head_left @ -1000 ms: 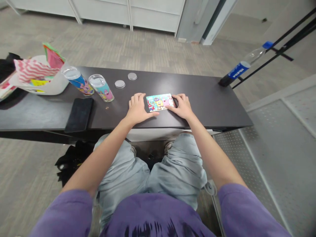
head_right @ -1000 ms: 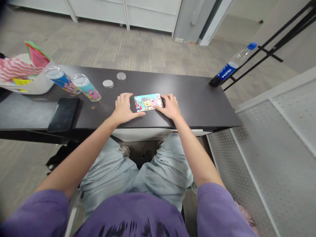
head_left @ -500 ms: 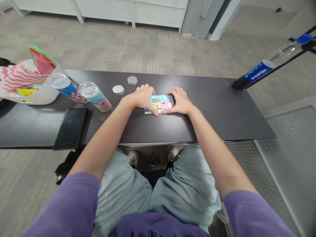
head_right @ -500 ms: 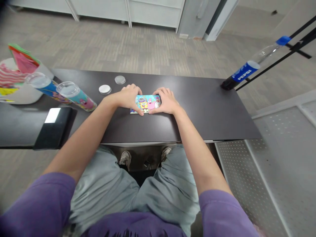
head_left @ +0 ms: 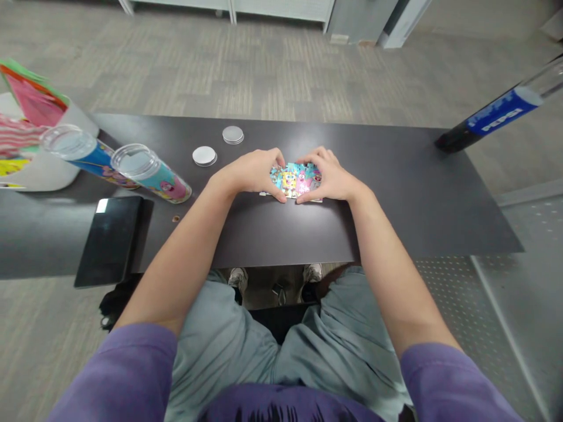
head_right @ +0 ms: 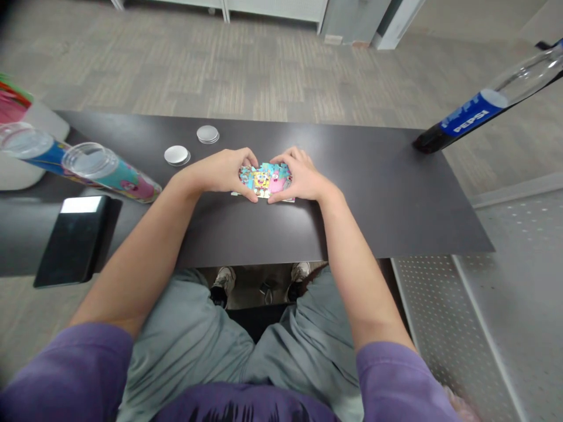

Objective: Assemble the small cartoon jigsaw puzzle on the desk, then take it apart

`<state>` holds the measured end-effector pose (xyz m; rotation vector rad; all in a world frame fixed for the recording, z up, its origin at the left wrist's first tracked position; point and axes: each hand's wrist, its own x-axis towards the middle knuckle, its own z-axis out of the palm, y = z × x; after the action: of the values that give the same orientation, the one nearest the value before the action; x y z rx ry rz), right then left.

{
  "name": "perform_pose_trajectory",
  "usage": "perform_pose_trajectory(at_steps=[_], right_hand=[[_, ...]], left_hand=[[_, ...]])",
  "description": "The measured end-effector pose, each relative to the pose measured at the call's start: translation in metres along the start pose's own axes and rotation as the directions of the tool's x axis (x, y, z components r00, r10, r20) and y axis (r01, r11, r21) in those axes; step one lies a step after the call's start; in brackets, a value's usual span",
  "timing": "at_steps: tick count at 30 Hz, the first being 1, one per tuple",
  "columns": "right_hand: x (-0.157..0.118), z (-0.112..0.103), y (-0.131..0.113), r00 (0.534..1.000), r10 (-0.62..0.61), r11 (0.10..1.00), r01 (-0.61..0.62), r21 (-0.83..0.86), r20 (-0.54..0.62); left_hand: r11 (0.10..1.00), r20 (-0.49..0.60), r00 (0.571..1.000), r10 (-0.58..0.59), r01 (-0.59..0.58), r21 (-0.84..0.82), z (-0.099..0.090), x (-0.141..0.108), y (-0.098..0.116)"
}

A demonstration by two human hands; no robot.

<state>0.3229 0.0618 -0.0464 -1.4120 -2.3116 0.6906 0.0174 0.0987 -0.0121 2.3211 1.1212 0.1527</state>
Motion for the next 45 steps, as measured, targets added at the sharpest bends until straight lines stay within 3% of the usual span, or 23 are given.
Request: perform_pose_trajectory(at_steps=[9, 14, 17, 21, 29, 32, 35, 39, 42, 45], right_hand=[[-0.011, -0.002, -0.017, 0.999, 0.043, 0.998, -0.042, -0.052, 0.026], [-0.016, -0.005, -0.024, 0.999, 0.046, 0.998, -0.045, -0.042, 0.027], [-0.014, -0.003, -0.026, 0.999, 0.018, 1.0, -0.018, -0.001, 0.026], [-0.008, 0.002, -0.03, 0.999, -0.024, 0.999, 0.023, 0.044, 0.023], [-0.009, -0.003, -0.049, 0.995, -0.1, 0.98, 0.102, 0.169, -0.02], [-0.017, -0.014, -0.047, 0.997, -0.056, 0.982, 0.064, 0.178, -0.047], [-0.03, -0.026, -0.033, 0.997, 0.008, 0.997, -0.003, 0.074, -0.073], [-0.042, -0.032, -0.01, 0.988, 0.137, 0.987, -0.142, -0.078, -0.068], [-0.04, -0.026, -0.005, 0.987, 0.155, 0.985, -0.158, -0.068, -0.047], [-0.032, -0.02, -0.009, 0.986, 0.169, 0.985, -0.169, -0.042, -0.002]], left_hand=[[0.95, -0.123, 0.976, 0.18, -0.205, -0.237, 0.012, 0.014, -0.004], [0.958, -0.185, 0.972, 0.141, -0.182, -0.223, 0.013, 0.008, -0.005], [0.976, -0.219, 0.963, 0.157, -0.185, -0.113, 0.015, -0.001, 0.0], [0.99, -0.149, 0.979, 0.138, -0.133, 0.043, 0.026, -0.014, 0.013], [0.993, -0.256, 0.964, 0.065, -0.037, 0.113, 0.045, -0.028, 0.023], [0.997, -0.295, 0.954, 0.058, -0.043, 0.058, 0.043, -0.033, 0.022], [0.999, -0.353, 0.935, 0.028, -0.033, -0.008, 0.039, -0.043, 0.02], [0.997, -0.426, 0.902, -0.066, 0.081, 0.016, 0.037, -0.067, 0.017], [0.983, -0.373, 0.917, -0.139, 0.175, 0.062, 0.039, -0.078, 0.017], [0.982, -0.298, 0.944, -0.138, 0.171, 0.084, 0.041, -0.076, 0.02]])
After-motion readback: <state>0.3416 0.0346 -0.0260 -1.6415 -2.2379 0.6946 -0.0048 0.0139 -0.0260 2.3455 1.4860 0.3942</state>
